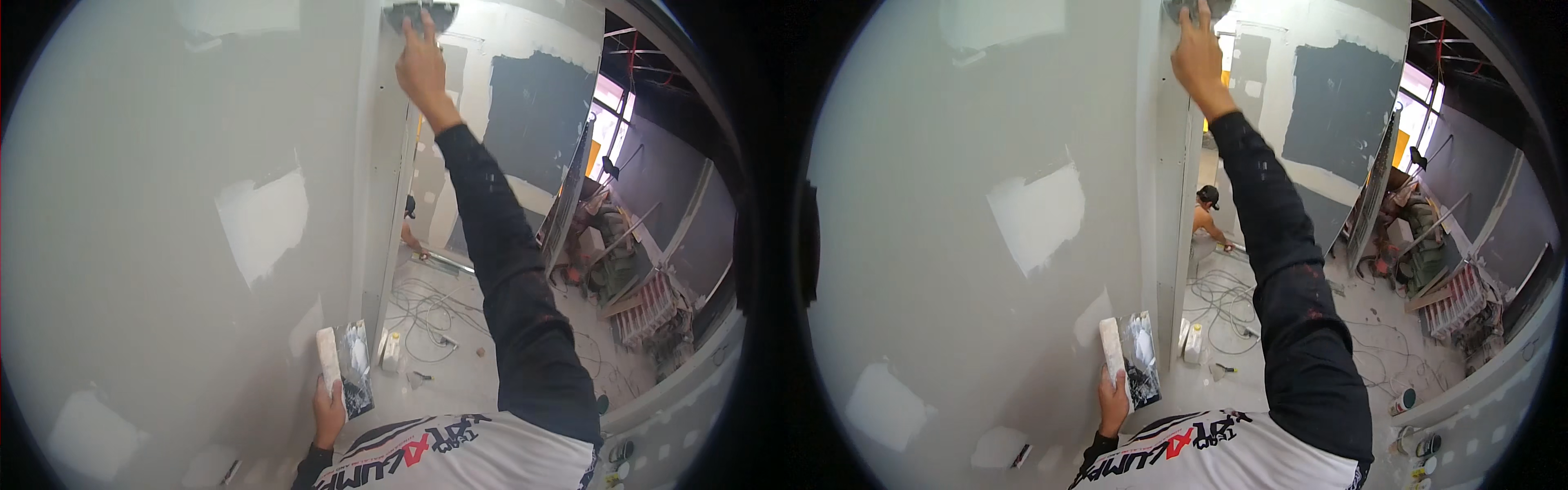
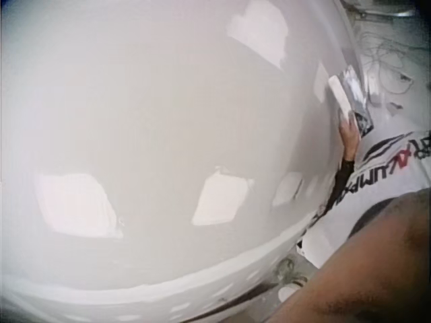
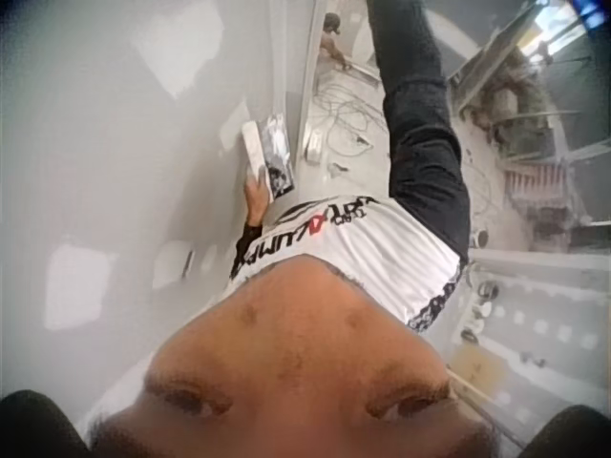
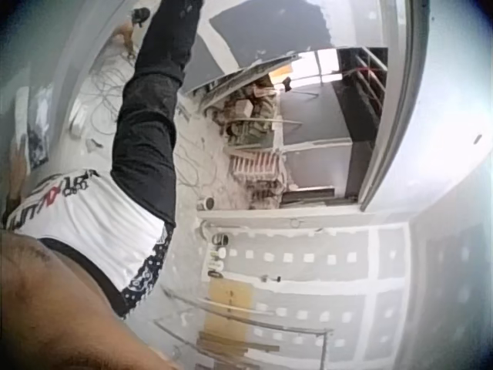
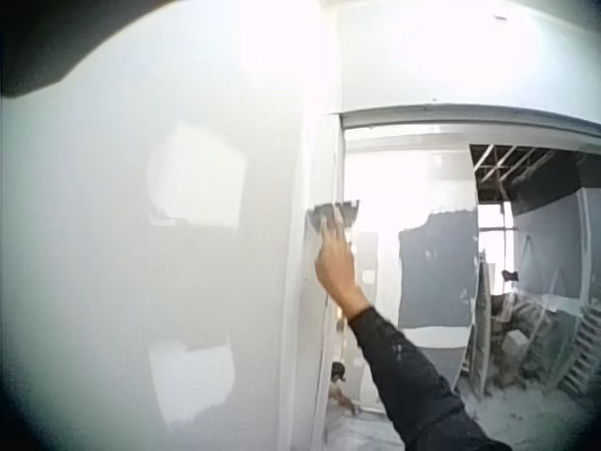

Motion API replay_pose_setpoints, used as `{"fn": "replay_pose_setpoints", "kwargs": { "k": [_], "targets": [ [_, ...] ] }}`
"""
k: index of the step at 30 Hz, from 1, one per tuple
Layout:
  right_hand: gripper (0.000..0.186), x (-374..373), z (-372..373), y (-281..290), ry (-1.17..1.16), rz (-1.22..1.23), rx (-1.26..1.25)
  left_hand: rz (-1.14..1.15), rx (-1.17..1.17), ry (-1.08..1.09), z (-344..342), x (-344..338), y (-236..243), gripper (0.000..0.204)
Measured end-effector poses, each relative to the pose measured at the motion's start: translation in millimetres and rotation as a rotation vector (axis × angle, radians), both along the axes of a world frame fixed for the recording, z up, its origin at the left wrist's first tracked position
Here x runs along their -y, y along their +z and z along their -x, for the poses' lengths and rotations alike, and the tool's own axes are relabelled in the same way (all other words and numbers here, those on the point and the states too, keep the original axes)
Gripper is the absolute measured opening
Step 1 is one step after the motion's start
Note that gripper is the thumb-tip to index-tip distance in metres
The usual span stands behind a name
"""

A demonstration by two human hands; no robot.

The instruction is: The person scoops joint compound from a tray onto a putty knife and spreads the compound along the drywall corners.

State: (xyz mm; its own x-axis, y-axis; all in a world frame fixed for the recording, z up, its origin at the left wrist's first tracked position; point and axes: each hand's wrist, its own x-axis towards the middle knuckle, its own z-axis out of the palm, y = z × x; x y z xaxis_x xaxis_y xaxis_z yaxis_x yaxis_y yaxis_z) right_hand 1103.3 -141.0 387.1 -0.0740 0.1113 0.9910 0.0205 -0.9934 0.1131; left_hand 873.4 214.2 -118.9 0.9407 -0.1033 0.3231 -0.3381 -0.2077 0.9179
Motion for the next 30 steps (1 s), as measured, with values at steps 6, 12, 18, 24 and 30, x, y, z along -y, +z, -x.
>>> {"fn": "replay_pose_setpoints", "kwargs": {
  "k": [6, 12, 18, 24, 30],
  "targets": [
    [0.068, -24.7, -8.3, -34.4, -0.103, -0.118, -0.212, -0.008, -0.051, -0.018, -11.5, 1.4, -13.7, 0.027],
    [0.077, -48.8, -4.6, -175.2, -0.009, -0.152, -0.330, 0.013, -0.018, -0.033, -16.8, 2.4, -14.1, 0.026],
    [0.083, -50.9, 1.5, -293.4, 0.021, -0.212, -0.500, -0.041, -0.002, -0.018, -15.3, 1.1, -15.4, 0.027],
    [0.087, -52.1, -2.1, -376.2, -0.043, -0.245, -0.639, 0.042, -0.067, -0.042, -22.2, 2.4, -41.6, 0.028],
    [0.087, -71.8, 31.1, -423.1, 0.141, -0.293, -0.805, 0.198, -0.316, -0.158, -78.3, 1.8, -136.1, 0.043]
  ]
}}
